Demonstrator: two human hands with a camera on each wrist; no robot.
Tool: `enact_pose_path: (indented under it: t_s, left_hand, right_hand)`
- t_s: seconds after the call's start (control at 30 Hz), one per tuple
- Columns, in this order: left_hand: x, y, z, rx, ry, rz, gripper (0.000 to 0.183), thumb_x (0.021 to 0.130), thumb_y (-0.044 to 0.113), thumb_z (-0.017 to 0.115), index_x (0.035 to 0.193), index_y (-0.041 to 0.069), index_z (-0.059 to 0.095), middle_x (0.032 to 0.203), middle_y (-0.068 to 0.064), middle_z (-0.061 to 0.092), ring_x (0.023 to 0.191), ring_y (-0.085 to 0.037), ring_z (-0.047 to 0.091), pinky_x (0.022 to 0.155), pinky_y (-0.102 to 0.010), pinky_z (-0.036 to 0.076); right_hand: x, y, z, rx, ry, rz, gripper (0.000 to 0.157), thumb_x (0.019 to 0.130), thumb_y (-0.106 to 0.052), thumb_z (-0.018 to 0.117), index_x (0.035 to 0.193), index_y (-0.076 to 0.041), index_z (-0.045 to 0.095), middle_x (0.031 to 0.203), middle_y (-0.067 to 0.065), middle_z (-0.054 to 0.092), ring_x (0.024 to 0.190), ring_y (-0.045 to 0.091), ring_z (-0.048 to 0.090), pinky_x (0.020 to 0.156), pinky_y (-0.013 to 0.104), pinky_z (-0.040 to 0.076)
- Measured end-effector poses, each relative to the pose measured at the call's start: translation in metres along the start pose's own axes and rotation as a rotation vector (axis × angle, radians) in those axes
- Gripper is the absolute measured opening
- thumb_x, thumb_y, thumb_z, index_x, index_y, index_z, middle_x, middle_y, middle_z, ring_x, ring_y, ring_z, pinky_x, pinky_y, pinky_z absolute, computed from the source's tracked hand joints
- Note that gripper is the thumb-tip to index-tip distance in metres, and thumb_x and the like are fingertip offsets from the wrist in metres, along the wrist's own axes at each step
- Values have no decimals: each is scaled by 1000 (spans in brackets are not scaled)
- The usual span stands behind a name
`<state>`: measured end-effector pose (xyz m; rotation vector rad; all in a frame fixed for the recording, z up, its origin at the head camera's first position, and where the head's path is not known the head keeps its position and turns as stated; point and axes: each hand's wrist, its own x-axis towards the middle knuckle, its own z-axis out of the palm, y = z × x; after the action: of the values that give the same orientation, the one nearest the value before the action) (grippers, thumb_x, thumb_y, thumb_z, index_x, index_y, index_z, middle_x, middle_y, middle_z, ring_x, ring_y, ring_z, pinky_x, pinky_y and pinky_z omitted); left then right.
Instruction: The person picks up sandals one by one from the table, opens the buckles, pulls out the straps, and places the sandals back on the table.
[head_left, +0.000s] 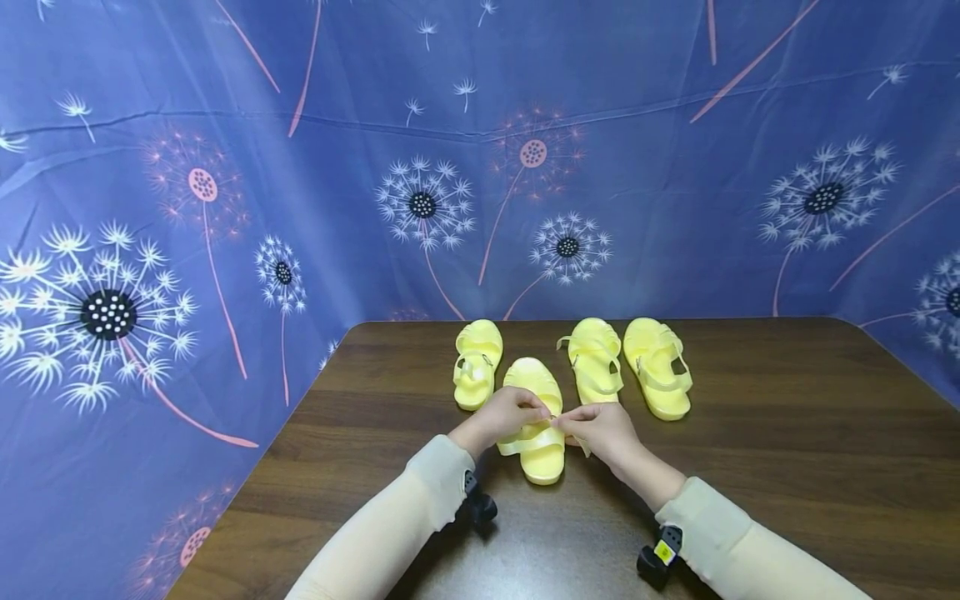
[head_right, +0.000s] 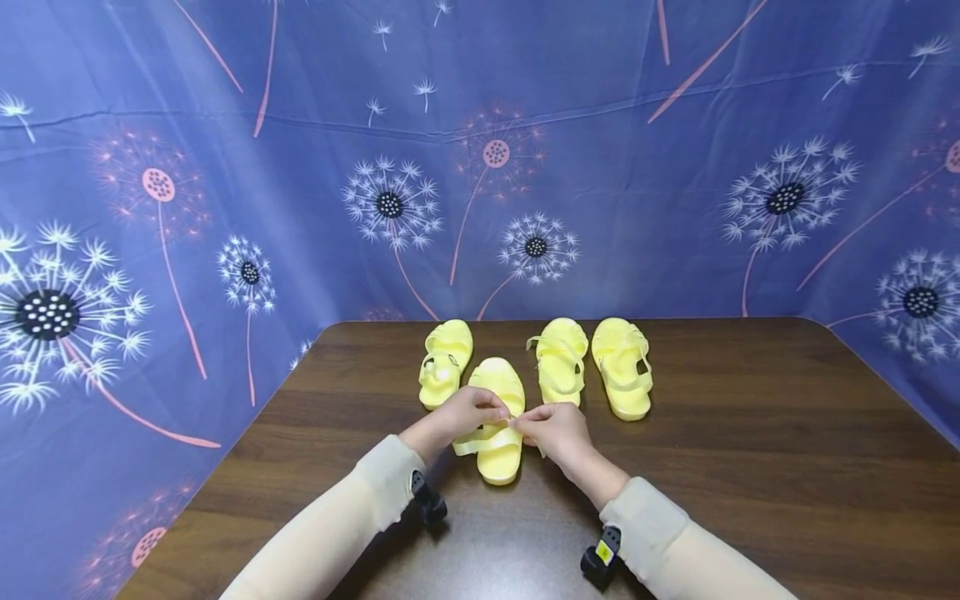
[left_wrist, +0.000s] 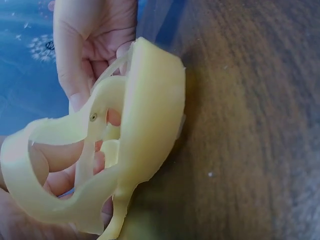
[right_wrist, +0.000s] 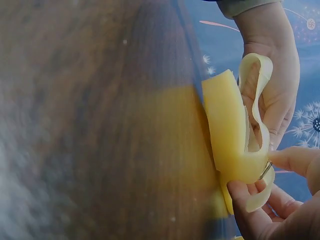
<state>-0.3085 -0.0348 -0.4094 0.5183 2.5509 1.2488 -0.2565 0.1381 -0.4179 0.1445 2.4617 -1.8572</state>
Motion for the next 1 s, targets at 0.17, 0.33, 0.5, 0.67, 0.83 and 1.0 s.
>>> enact_pose_path:
  t_s: [0.17, 0.33, 0.5, 0.67, 0.83, 1.0]
  left_hand:
    - [-1, 2, 2, 44, 45, 16, 10, 92, 19, 67, 88, 11, 72, 96, 1, 70, 93, -10, 58, 85, -29, 49]
    - [-4, 4, 2, 64, 47, 15, 10, 93, 18, 65, 88, 12, 72, 95, 2, 70, 94, -10, 58, 87, -30, 49]
    - [-4, 4, 0, 56, 33, 24, 11, 94, 18, 64, 89, 11, 72, 96, 1, 70, 92, -10, 58, 84, -28, 49]
    - [-3, 2, 0, 42, 19, 18, 11, 94, 18, 64, 91, 10, 72, 97, 0, 70, 91, -9, 58, 82, -27, 49]
    - [-3, 1, -1, 10, 7, 15, 12, 94, 17, 64, 93, 9, 72, 99, -1, 70, 93, -10, 58, 83, -28, 50]
    - [-4, 0, -1, -19, 7, 10, 12, 94, 16, 63, 94, 8, 72, 99, -2, 70, 92, -9, 57, 81, -26, 50]
  right_hand:
    - [2, -1, 0, 37, -36, 8, 23, 84, -10, 72, 94, 10, 71, 92, 13, 73, 80, 15, 70, 77, 34, 59]
    - [2, -2, 0, 14, -48, 22, 23, 85, -10, 69, 96, 11, 70, 95, 16, 73, 81, 17, 71, 77, 33, 59]
    - [2, -2, -1, 10, -46, 40, 22, 86, -10, 69, 96, 10, 70, 95, 15, 72, 81, 18, 71, 76, 32, 59]
    - [2, -2, 0, 5, -35, 44, 21, 86, -10, 69, 95, 9, 71, 95, 14, 72, 79, 16, 71, 75, 31, 59]
    - [2, -2, 0, 18, -27, 44, 21, 86, -10, 69, 95, 9, 71, 97, 16, 72, 79, 17, 71, 76, 32, 59]
    - [2, -1, -1, 43, -34, 44, 22, 87, -9, 69, 95, 10, 70, 100, 18, 71, 80, 17, 71, 77, 33, 59]
